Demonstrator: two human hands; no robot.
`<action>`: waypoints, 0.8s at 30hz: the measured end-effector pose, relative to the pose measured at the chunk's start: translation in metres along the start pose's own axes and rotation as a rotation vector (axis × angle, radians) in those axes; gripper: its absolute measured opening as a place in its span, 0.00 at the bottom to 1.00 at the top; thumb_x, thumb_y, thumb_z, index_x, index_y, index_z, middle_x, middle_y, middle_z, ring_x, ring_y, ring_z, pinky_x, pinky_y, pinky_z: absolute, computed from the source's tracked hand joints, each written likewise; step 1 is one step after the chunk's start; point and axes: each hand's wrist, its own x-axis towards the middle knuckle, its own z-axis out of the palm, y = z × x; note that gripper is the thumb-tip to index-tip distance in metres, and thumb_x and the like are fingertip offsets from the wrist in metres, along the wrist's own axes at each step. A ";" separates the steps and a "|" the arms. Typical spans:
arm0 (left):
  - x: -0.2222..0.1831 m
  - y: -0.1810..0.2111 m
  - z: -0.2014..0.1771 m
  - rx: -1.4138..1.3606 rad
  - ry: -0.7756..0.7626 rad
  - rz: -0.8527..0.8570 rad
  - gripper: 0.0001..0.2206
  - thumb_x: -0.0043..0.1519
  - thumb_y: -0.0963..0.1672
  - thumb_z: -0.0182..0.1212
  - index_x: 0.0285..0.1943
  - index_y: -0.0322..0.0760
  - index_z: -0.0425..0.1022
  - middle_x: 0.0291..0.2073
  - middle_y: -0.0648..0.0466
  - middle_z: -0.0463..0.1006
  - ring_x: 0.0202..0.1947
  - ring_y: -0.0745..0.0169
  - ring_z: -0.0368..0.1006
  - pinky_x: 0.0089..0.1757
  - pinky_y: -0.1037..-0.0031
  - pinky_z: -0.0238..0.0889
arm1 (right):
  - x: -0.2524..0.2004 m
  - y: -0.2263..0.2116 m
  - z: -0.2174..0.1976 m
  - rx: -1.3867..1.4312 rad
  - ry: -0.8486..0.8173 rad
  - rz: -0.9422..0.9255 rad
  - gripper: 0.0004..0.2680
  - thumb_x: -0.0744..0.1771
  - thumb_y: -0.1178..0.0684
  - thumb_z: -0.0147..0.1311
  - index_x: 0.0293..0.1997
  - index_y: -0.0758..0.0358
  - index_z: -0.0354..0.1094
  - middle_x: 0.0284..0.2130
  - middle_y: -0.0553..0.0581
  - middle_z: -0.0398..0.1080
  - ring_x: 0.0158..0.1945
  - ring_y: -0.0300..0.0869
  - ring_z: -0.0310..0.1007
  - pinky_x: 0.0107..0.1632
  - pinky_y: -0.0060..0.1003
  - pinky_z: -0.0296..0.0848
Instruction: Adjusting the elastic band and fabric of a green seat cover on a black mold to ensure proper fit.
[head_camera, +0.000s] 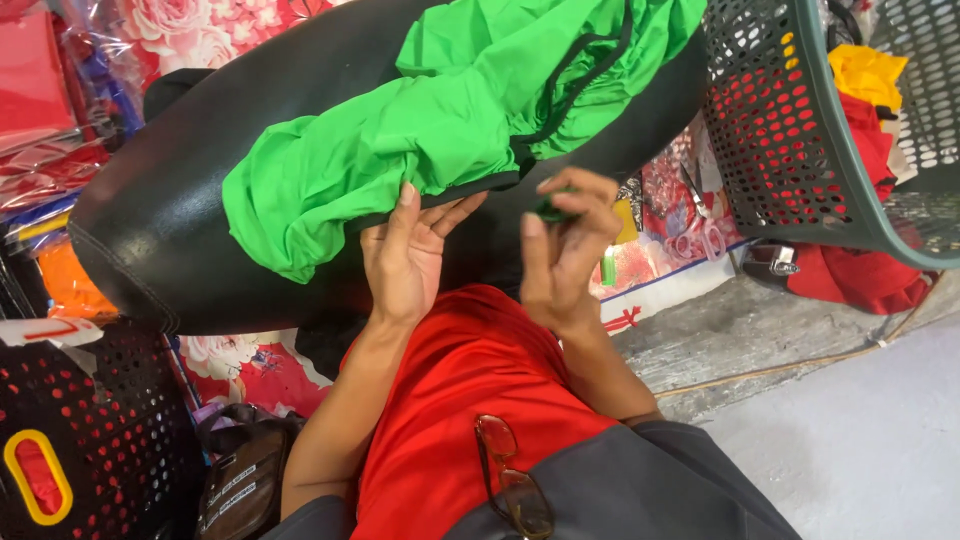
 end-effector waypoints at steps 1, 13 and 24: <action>-0.001 -0.001 0.000 0.031 -0.001 0.027 0.13 0.73 0.42 0.48 0.53 0.24 0.78 0.49 0.36 0.81 0.51 0.34 0.78 0.58 0.37 0.69 | -0.006 -0.002 0.005 0.006 0.068 -0.052 0.11 0.70 0.60 0.48 0.58 0.63 0.52 0.43 0.62 0.60 0.46 0.47 0.62 0.51 0.38 0.65; -0.012 0.008 0.009 0.058 -0.062 0.138 0.20 0.76 0.45 0.39 0.50 0.23 0.78 0.47 0.32 0.80 0.52 0.33 0.77 0.56 0.42 0.72 | -0.012 0.006 0.027 -0.122 0.181 -0.209 0.06 0.64 0.64 0.64 0.44 0.67 0.80 0.47 0.68 0.76 0.49 0.58 0.78 0.52 0.50 0.80; -0.012 0.003 0.013 -0.037 -0.037 0.068 0.30 0.75 0.55 0.34 0.54 0.24 0.76 0.48 0.32 0.79 0.52 0.34 0.77 0.56 0.45 0.71 | -0.012 0.004 0.043 -0.047 0.213 -0.205 0.05 0.66 0.61 0.62 0.43 0.69 0.80 0.41 0.68 0.77 0.47 0.62 0.79 0.52 0.57 0.78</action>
